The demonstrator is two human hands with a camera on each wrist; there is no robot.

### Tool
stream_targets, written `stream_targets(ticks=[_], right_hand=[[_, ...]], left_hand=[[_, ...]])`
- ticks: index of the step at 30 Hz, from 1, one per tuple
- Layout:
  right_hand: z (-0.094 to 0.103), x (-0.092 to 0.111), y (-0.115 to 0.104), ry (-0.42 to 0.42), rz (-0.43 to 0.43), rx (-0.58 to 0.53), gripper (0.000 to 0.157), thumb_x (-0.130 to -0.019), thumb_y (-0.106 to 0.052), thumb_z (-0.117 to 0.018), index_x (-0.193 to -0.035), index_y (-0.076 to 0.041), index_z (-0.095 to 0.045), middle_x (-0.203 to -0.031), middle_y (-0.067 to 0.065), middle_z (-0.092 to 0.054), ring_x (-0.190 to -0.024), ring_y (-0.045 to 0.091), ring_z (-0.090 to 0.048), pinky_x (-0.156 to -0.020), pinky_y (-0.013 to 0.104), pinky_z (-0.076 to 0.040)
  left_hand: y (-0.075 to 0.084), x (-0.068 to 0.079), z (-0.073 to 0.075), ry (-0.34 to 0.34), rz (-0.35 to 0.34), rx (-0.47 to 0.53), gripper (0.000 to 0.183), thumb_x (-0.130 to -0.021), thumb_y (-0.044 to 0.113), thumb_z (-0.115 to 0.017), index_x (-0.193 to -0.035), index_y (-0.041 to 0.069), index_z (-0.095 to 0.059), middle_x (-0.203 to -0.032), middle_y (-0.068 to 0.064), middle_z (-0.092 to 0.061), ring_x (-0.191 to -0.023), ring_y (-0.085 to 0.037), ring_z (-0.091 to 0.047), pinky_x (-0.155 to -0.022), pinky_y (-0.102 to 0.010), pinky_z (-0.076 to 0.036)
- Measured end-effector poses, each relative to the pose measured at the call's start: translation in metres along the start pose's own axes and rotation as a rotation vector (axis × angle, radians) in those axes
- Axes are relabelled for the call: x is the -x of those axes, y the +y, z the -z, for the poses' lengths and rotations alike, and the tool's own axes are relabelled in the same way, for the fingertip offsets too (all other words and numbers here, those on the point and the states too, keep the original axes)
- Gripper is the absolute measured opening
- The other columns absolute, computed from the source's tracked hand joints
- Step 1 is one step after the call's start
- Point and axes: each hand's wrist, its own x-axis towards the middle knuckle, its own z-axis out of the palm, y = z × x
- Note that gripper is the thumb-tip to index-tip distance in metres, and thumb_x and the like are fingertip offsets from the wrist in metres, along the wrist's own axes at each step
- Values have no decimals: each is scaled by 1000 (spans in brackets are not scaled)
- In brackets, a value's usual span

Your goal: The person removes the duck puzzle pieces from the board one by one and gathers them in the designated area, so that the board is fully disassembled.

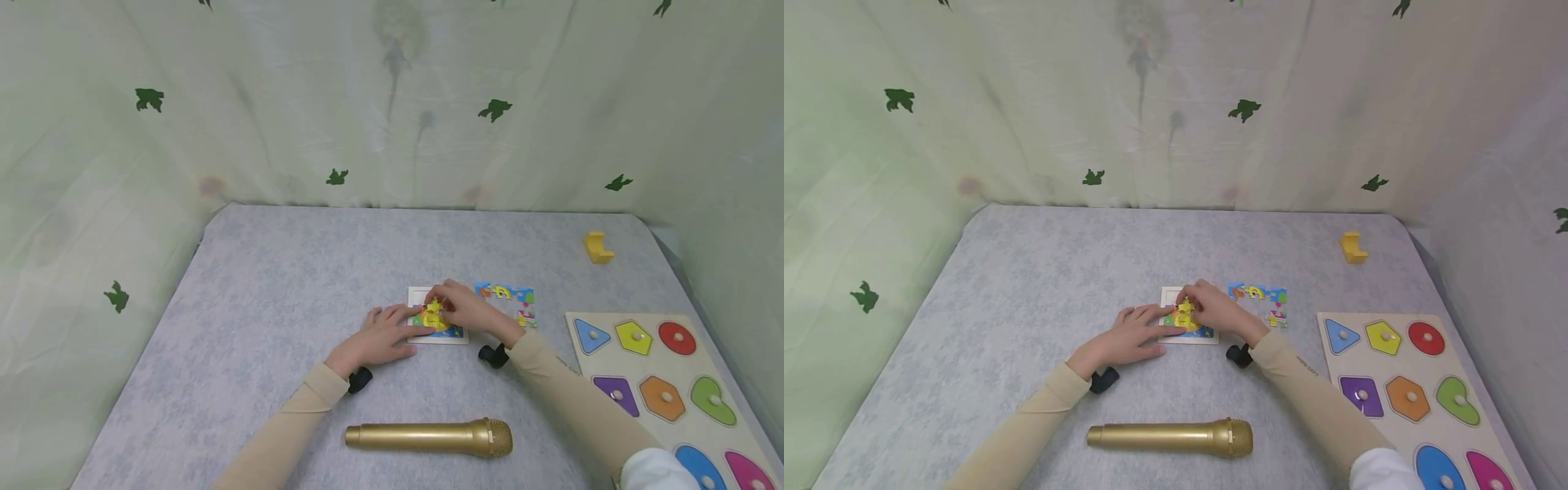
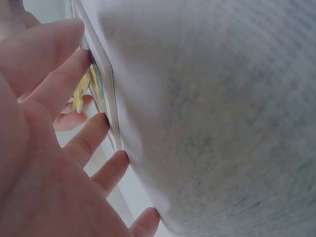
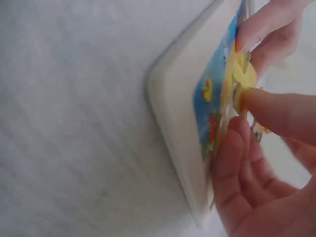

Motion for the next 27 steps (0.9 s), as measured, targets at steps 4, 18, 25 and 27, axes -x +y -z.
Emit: stream_targets(ticks=[4,18,25,27], right_hand=[[2,2,4,27,1,-104,25,-91,3,-56,-113,-10,-61,-98,5,-58,-84,19,-54,-76,36,-46],[43,56,46,179,-118,-226,13,-93,4,-56,-104,7,-62,-96,17,-61,-77,27,-52,-65,32,-45],[57,81,64,170,-206,-192,13,-90,3,-60,-102,4,-62,-91,11,-58,-76,23,-53,-65,29,-47],[57,83,65,170,-208,-187,12,-89,2,-62,-101,3,-63,-91,9,-58,-79,21,-53,-69,30,-47]], left_hand=[[0,0,0,-2,0,4,45,-99,35,-52,-143,36,-45,-156,1,-21,-139,-32,-21,-102,-61,-17],[3,1,0,-8,10,7,45,-99,32,-53,-143,34,-46,-156,1,-22,-139,-32,-20,-103,-61,-15],[1,1,-2,6,-2,19,44,-99,32,-52,-143,34,-46,-156,0,-22,-139,-31,-21,-103,-62,-15],[1,1,-3,9,-4,20,44,-99,32,-52,-143,34,-47,-156,0,-22,-139,-31,-21,-103,-62,-15]])
